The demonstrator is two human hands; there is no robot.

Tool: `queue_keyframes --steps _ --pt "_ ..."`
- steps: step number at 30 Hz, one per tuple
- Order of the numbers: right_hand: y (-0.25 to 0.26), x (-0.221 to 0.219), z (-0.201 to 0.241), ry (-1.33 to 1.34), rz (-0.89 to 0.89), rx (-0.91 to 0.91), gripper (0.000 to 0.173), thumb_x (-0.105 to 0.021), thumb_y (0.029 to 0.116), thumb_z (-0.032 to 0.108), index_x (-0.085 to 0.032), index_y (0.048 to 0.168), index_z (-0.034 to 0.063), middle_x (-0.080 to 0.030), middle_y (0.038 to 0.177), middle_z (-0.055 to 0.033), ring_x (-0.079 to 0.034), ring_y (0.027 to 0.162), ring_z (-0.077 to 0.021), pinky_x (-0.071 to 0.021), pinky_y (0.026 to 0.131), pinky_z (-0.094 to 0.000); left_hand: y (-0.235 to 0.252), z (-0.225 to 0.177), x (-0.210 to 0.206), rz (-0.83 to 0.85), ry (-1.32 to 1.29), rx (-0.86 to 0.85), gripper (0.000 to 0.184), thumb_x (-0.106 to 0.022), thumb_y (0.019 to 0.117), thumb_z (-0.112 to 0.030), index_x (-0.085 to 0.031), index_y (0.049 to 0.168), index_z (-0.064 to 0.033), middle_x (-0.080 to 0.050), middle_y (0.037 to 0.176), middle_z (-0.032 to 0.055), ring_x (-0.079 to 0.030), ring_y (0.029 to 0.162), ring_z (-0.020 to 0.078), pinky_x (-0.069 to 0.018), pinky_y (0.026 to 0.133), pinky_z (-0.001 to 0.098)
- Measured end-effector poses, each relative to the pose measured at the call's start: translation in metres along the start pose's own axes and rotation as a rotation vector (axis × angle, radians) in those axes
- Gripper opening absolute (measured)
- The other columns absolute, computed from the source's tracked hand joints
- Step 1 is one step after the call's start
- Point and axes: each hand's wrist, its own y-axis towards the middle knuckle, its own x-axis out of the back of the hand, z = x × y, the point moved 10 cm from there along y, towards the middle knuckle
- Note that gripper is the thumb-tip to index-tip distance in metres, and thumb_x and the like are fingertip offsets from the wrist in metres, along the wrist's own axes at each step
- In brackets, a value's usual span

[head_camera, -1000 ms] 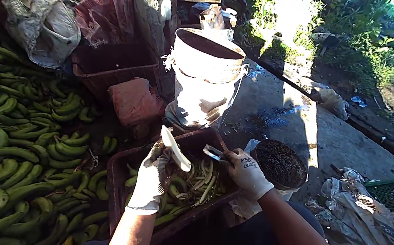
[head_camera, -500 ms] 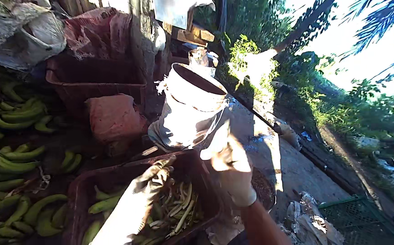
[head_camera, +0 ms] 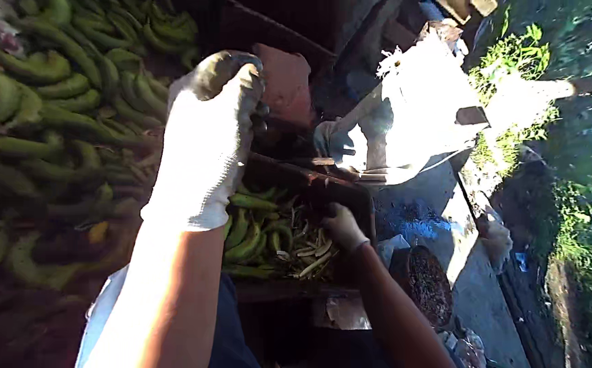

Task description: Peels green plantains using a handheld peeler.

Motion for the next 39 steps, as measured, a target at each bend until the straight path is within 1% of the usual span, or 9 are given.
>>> queue_keyframes --steps 4,9,12,17,20,23,31,35,39 --pt "0.019 -0.141 -0.097 0.179 0.228 -0.469 0.043 -0.067 0.0967 0.029 -0.06 0.132 0.0063 -0.067 0.109 -0.0186 -0.067 0.093 -0.0312 -0.0568 0.079 -0.0534 0.001 0.007 -0.006 0.028 0.074 0.024 0.026 -0.053 0.1061 -0.029 -0.065 0.125 -0.0146 -0.069 0.105 -0.0002 -0.069 0.087 0.0109 -0.0613 0.076 0.0307" --pt "0.008 -0.162 -0.084 0.043 0.188 -0.541 0.043 -0.073 0.0911 0.032 -0.068 0.12 0.0002 -0.069 0.118 -0.0201 -0.066 0.11 -0.0333 -0.0523 0.095 -0.0551 0.004 0.011 -0.016 0.125 0.234 -0.006 0.027 -0.05 0.1067 -0.032 -0.067 0.123 -0.0185 -0.07 0.1 -0.0032 -0.068 0.085 0.0061 -0.0593 0.076 0.0285" --pt "0.008 -0.12 -0.087 0.142 0.004 -0.488 0.052 -0.08 0.084 0.03 -0.065 0.127 0.0061 -0.069 0.116 -0.0196 -0.067 0.105 -0.0339 -0.0553 0.09 -0.0566 0.001 0.022 -0.026 0.172 0.51 0.005 0.03 -0.051 0.1056 -0.04 -0.065 0.126 -0.0228 -0.069 0.103 -0.0021 -0.066 0.087 0.009 -0.0559 0.077 0.0336" --pt "-0.038 0.024 -0.052 0.057 -0.209 -0.047 0.061 -0.081 0.0814 0.029 -0.062 0.137 0.0143 -0.071 0.121 -0.01 -0.067 0.112 -0.0235 -0.0543 0.098 -0.0513 -0.034 0.068 -0.089 0.52 1.153 -0.015 0.061 -0.062 0.0933 -0.054 -0.058 0.142 -0.017 -0.062 0.132 0.0161 -0.061 0.117 0.0414 -0.0512 0.088 0.0648" --pt "-0.098 0.092 -0.015 0.046 -0.255 0.163 0.058 -0.082 0.081 0.032 -0.065 0.133 0.0141 -0.072 0.118 -0.0041 -0.069 0.107 -0.0138 -0.058 0.096 -0.0411 -0.092 0.109 -0.158 0.883 1.103 -0.019 0.075 -0.072 0.0871 -0.053 -0.049 0.151 -0.0206 -0.054 0.146 0.0121 -0.053 0.129 0.0403 -0.0478 0.095 0.0663" --pt "-0.137 0.124 -0.003 0.181 -0.254 0.234 0.058 -0.086 0.0786 0.028 -0.065 0.13 0.0143 -0.073 0.114 0.0003 -0.07 0.102 -0.0096 -0.0613 0.09 -0.0341 -0.141 0.136 -0.209 1.103 0.872 0.039 0.061 -0.068 0.0944 -0.037 -0.048 0.149 -0.0189 -0.063 0.132 0.0123 -0.06 0.122 0.0329 -0.0489 0.1 0.059" --pt "-0.13 0.142 -0.09 0.259 -0.36 -0.08 0.051 -0.064 0.0971 0.04 -0.059 0.137 0.0083 -0.068 0.123 -0.0131 -0.067 0.111 -0.023 -0.0541 0.099 -0.0472 -0.102 0.14 -0.187 0.594 0.259 0.298 0.041 -0.07 0.0962 -0.025 -0.058 0.133 -0.0104 -0.072 0.101 0.0037 -0.069 0.084 0.0118 -0.0596 0.076 0.0317" --pt "-0.135 0.127 -0.066 0.443 -0.257 0.065 0.053 -0.044 0.1063 0.051 -0.057 0.139 0.0116 -0.071 0.102 -0.0059 -0.069 0.088 -0.0153 -0.0595 0.082 -0.04 -0.1 0.124 -0.19 0.496 0.091 0.146 0.044 -0.067 0.0958 -0.016 -0.053 0.137 -0.0094 -0.07 0.105 0.004 -0.067 0.083 0.0125 -0.0587 0.072 0.0286" --pt "-0.141 0.107 -0.043 0.481 -0.218 0.115 0.05 -0.048 0.105 0.05 -0.058 0.133 0.01 -0.068 0.094 -0.0044 -0.067 0.081 -0.014 -0.0578 0.076 -0.038 -0.107 0.112 -0.194 0.512 0.171 -0.045 0.042 -0.072 0.0946 -0.026 -0.059 0.129 -0.0062 -0.071 0.103 0.0036 -0.07 0.089 0.0139 -0.0612 0.079 0.0322"
